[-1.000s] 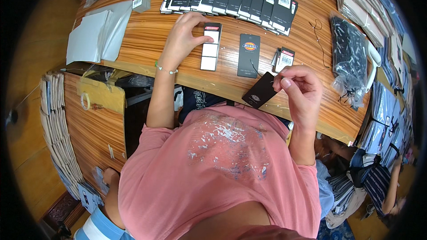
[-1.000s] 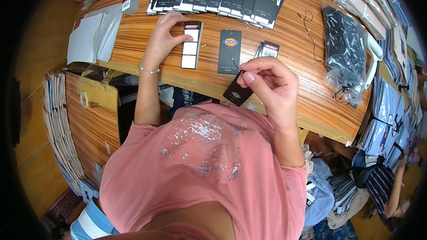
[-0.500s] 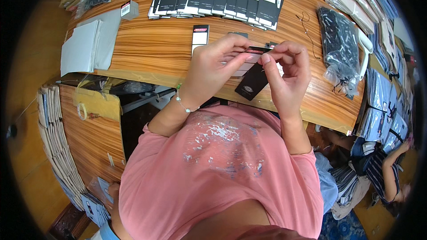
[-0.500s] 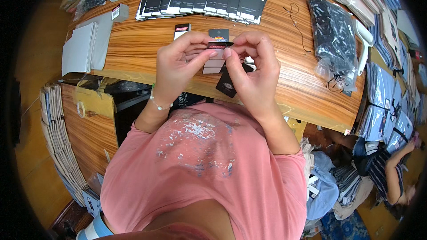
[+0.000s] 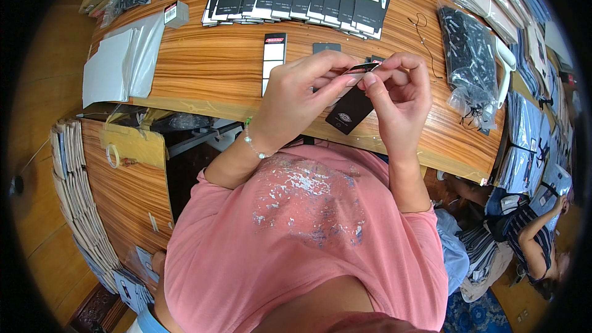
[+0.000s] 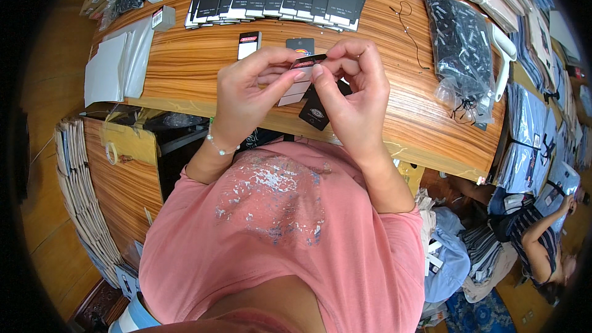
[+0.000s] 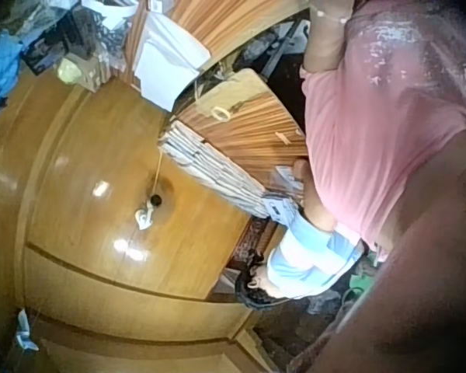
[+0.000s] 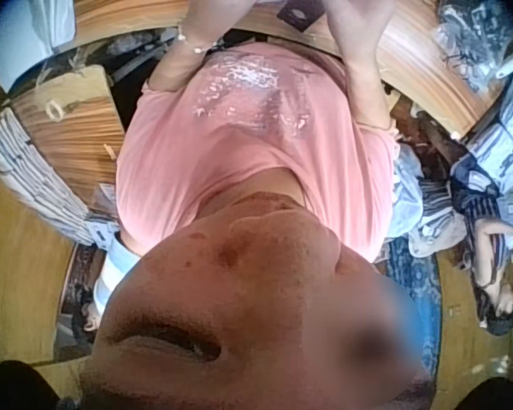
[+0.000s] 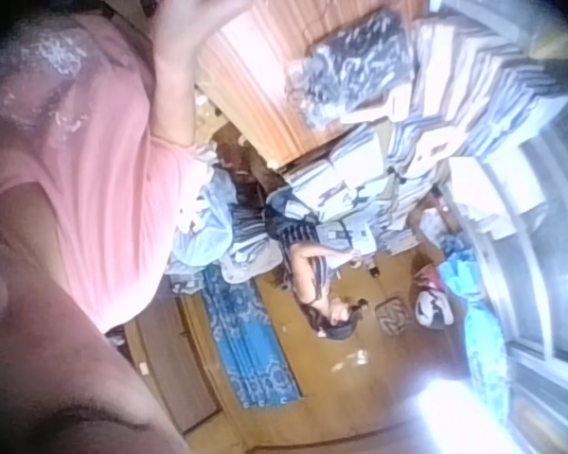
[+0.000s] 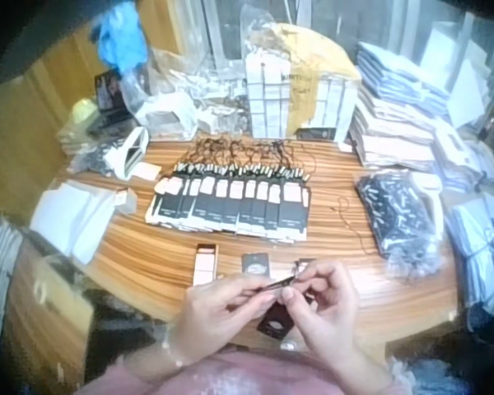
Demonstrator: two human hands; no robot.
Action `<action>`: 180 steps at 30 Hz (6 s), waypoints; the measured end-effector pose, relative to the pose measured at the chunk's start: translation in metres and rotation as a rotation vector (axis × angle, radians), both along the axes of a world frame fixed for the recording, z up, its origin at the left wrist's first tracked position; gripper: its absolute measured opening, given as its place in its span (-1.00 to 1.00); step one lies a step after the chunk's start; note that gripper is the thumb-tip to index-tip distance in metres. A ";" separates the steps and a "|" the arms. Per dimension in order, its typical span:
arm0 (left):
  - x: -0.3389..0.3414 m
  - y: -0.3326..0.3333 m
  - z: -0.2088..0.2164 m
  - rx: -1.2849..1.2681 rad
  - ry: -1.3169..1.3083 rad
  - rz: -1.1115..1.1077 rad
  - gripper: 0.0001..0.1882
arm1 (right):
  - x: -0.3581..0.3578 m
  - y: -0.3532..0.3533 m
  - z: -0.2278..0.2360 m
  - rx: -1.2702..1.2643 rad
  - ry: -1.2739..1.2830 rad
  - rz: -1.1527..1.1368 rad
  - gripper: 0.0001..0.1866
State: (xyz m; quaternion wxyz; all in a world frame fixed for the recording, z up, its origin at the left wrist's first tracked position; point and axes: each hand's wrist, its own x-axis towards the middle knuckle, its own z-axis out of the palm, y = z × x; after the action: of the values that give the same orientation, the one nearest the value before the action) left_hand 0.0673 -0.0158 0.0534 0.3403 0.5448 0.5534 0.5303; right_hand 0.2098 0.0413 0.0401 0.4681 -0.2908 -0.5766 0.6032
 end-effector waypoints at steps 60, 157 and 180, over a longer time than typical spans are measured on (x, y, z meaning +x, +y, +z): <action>-0.019 0.008 -0.042 0.567 0.580 0.066 -0.76 | 0.011 0.028 0.025 -0.009 0.368 0.198 -0.86; -0.035 0.014 0.014 0.374 0.110 -0.227 -0.83 | 0.011 0.011 0.033 -0.226 -0.002 0.404 -0.75; -0.032 0.019 0.009 0.185 0.018 -0.333 -0.85 | 0.014 0.008 0.023 -0.297 0.010 0.407 -0.78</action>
State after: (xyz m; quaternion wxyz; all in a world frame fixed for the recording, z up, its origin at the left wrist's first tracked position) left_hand 0.0349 0.0031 0.0624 0.3668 0.6624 0.4075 0.5104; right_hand 0.2241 0.0492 0.0627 0.2919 -0.2312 -0.5260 0.7647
